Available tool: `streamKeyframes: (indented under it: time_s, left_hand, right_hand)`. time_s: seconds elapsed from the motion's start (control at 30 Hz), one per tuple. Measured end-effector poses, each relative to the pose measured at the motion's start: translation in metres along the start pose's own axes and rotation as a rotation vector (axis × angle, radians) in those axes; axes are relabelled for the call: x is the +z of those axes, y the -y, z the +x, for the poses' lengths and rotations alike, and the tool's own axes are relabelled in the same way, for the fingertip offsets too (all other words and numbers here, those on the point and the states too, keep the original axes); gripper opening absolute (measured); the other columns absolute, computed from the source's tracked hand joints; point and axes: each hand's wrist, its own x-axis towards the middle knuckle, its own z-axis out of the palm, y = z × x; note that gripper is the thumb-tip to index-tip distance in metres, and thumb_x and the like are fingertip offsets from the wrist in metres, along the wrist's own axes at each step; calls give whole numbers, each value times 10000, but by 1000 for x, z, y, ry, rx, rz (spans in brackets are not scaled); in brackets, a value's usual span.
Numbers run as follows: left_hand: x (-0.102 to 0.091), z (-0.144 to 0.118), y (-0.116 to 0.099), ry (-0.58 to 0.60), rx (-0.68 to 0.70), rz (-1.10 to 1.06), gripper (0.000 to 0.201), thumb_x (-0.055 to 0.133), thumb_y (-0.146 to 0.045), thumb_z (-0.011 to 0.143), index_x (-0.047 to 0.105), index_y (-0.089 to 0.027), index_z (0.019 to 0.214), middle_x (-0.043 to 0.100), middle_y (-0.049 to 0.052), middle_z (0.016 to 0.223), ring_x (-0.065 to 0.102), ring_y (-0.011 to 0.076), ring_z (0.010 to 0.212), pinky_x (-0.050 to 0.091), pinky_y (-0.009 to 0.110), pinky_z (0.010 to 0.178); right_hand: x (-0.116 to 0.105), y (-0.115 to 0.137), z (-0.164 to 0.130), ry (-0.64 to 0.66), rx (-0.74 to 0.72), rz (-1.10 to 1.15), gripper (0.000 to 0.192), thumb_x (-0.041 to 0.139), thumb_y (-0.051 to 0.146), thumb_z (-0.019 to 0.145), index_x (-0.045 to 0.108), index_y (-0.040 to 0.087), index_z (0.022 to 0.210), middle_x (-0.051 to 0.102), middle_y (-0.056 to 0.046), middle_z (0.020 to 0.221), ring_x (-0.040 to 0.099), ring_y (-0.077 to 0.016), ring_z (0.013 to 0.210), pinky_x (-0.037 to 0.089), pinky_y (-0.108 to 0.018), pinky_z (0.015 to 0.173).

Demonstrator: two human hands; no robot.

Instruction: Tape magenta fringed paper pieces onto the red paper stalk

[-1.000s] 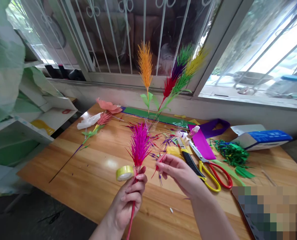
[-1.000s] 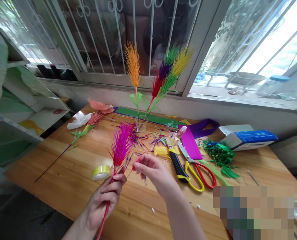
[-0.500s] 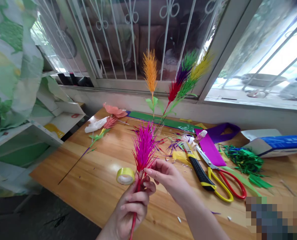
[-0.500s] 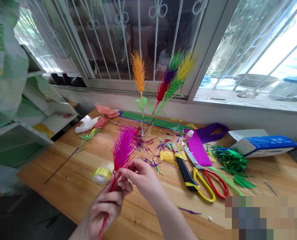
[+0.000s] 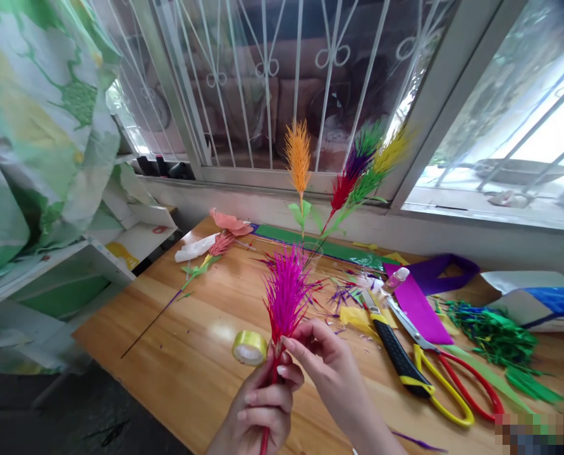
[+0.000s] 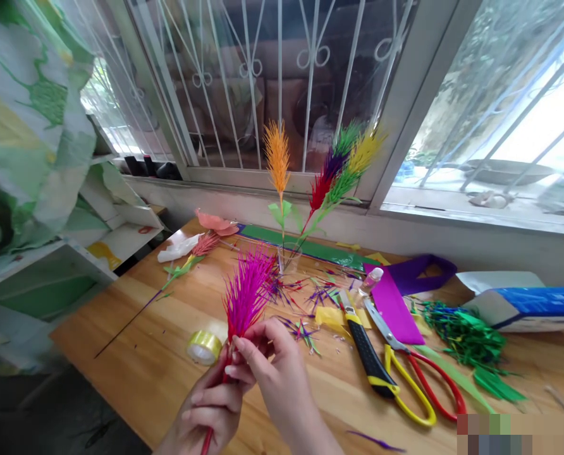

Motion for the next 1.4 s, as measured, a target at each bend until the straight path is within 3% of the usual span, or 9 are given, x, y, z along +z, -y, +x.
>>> streamKeyframes:
  time_s: [0.27, 0.6, 0.9, 1.1, 1.23, 1.4]
  left_hand:
    - [3, -1, -1, 17, -15, -141, 247, 292, -224, 910, 512, -120, 872, 529, -13, 672, 385, -59, 295, 240, -32, 222]
    - [-4, -1, -2, 37, 7, -216, 286, 270, -255, 911, 480, -156, 1078, 543, -6, 703, 387, -44, 282, 244, -20, 216]
    - [-4, -1, -6, 124, -121, -294, 307, 273, -290, 909, 477, -103, 1040, 545, 7, 708, 377, -36, 274, 263, 10, 200]
    - [-4, 0, -8, 82, -23, -180, 244, 313, -241, 903, 531, -143, 957, 555, -20, 680, 379, -51, 273, 223, -25, 199]
    - [1, -1, -16, -27, -55, 10, 185, 386, -188, 876, 555, -141, 820, 544, -35, 661, 299, -66, 248, 146, -25, 166]
    - [5, -2, -19, -81, -20, 186, 134, 467, -173, 837, 563, -148, 747, 530, -52, 652, 227, -84, 244, 83, -31, 158]
  right_hand:
    - [-1, -9, 2, -107, -141, -250, 263, 594, 449, 720, 551, 197, 659, 528, -21, 658, 477, -144, 591, 425, -266, 541]
    - [-5, -13, -1, -37, -258, -442, 184, 531, 383, 794, 587, 209, 766, 557, -25, 719, 495, -149, 634, 405, -263, 596]
    - [-5, -11, 1, -21, -259, -557, 235, 480, 380, 825, 585, 194, 726, 560, -25, 709, 494, -151, 661, 395, -262, 614]
    - [-2, -10, 1, -30, -232, -528, 241, 492, 380, 818, 580, 184, 710, 578, -22, 693, 499, -146, 645, 398, -256, 597]
    - [-3, -8, 0, -6, -265, -495, 214, 493, 359, 823, 591, 190, 737, 585, -16, 705, 508, -139, 647, 406, -248, 603]
    - [-4, -8, -3, -3, -283, -476, 192, 494, 339, 826, 599, 190, 765, 579, -16, 717, 508, -129, 632, 412, -239, 590]
